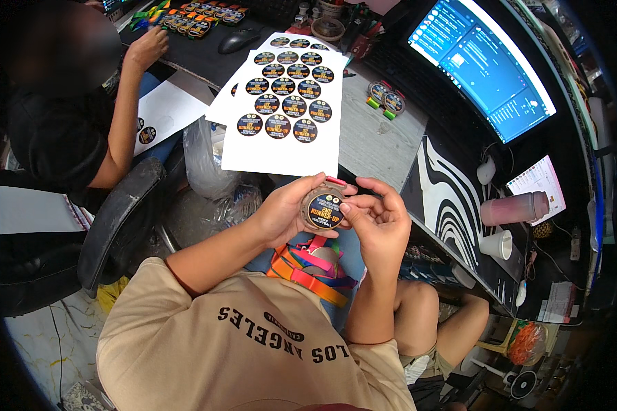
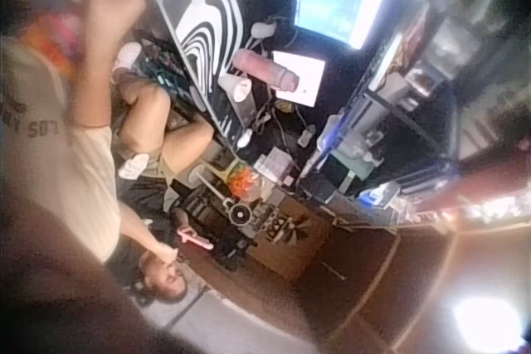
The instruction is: The person sits on the floor and assembles small circular items into rainbow-colored loops by hand. They peel circular stickers from a sheet, place them onto a small spool, and wrap a multi-colored ribbon around it to form a loop. The process is repeated for several units.
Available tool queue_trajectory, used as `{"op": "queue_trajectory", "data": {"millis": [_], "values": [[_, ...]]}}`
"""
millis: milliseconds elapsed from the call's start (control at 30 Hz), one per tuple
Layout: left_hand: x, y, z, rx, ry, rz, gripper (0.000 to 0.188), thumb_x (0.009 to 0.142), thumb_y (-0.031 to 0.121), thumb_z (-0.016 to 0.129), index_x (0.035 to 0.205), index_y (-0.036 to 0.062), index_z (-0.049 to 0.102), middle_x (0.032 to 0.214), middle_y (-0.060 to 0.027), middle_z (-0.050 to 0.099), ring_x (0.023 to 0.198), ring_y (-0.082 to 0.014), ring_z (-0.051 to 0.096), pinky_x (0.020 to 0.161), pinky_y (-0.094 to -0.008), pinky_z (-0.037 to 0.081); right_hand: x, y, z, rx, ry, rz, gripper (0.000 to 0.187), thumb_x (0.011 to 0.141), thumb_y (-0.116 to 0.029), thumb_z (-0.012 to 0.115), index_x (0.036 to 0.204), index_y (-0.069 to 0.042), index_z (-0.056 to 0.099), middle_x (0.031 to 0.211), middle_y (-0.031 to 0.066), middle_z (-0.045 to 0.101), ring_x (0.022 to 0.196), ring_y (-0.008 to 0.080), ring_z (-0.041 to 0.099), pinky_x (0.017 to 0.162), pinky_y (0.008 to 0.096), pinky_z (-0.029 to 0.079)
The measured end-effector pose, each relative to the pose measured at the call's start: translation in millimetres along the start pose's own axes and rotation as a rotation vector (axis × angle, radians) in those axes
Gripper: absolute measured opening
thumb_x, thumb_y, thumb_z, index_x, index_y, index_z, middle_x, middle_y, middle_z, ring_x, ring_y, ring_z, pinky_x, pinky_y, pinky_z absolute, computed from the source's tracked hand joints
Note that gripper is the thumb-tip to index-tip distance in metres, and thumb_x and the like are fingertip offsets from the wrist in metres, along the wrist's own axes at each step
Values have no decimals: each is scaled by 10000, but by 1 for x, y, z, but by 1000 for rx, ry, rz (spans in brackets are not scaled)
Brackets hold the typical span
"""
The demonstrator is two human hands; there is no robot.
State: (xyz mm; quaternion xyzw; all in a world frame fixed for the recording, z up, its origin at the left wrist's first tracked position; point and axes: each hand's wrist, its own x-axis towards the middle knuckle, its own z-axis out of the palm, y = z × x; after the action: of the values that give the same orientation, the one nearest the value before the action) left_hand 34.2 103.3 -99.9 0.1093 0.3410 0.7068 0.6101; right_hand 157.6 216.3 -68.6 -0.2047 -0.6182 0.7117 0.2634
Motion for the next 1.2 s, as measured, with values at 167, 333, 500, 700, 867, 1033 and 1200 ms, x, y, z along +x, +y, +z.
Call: {"op": "queue_trajectory", "data": {"millis": [167, 333, 500, 700, 867, 1033, 1200], "values": [[1, -1, 0, -1, 8, 5, 491, 1025, 420, 332, 1262, 35, 525, 1158, -136, 638, 974, -257, 683, 746, -376, 600, 1, 0, 2, 16, 20, -8, 377, 808, 121, 657, 1165, 74, 546, 959, 168, 675, 778, 137, 661, 659, 230, 563], [0, 1, 1, 3, 6, 2, 495, 1022, 428, 336, 1251, 33, 529, 1126, -138, 649, 961, -260, 687, 747, -378, 599, 2, 1, 2, 5, 22, -19, 369, 802, 118, 665, 1150, 76, 552, 974, 169, 672, 778, 142, 663, 639, 228, 562], [-2, 2, 3, 3, 13, 6, 499, 1024, 429, 329, 1247, 30, 530, 1108, -140, 655, 950, -261, 690, 736, -376, 600, 3, 1, 1, -6, -5, -15, 340, 814, 122, 657, 1139, 79, 566, 999, 157, 659, 848, 137, 658, 728, 245, 577], [-2, 1, 3, -1, 15, 2, 500, 1026, 428, 325, 1250, 30, 530, 1105, -139, 655, 944, -259, 692, 735, -375, 598, 3, 2, 2, -35, 11, -29, 333, 811, 122, 657, 1131, 81, 572, 986, 151, 660, 851, 133, 657, 734, 243, 576], [-2, -1, 2, -1, 30, 10, 496, 1025, 432, 336, 1253, 37, 532, 1111, -128, 654, 952, -242, 687, 739, -378, 596, 2, 2, 5, -81, 33, -48, 317, 809, 106, 666, 1116, 83, 587, 968, 142, 664, 844, 129, 656, 715, 235, 568], [0, -3, -1, -15, 33, 25, 479, 1028, 384, 340, 1257, 3, 518, 1151, -156, 634, 999, -241, 668, 776, -424, 601, 0, 6, 8, -232, 73, -128, 308, 802, 112, 666, 1098, 67, 592, 941, 130, 669, 823, 147, 667, 664, 236, 566], [1, -8, 0, 3, 73, 36, 455, 1033, 360, 339, 1251, 2, 517, 1134, -145, 637, 992, -225, 665, 829, -402, 580, -6, 12, 16, -661, 148, -379, 294, 788, 93, 680, 1073, 26, 647, 886, 100, 687, 795, 134, 671, 672, 245, 552]]}}
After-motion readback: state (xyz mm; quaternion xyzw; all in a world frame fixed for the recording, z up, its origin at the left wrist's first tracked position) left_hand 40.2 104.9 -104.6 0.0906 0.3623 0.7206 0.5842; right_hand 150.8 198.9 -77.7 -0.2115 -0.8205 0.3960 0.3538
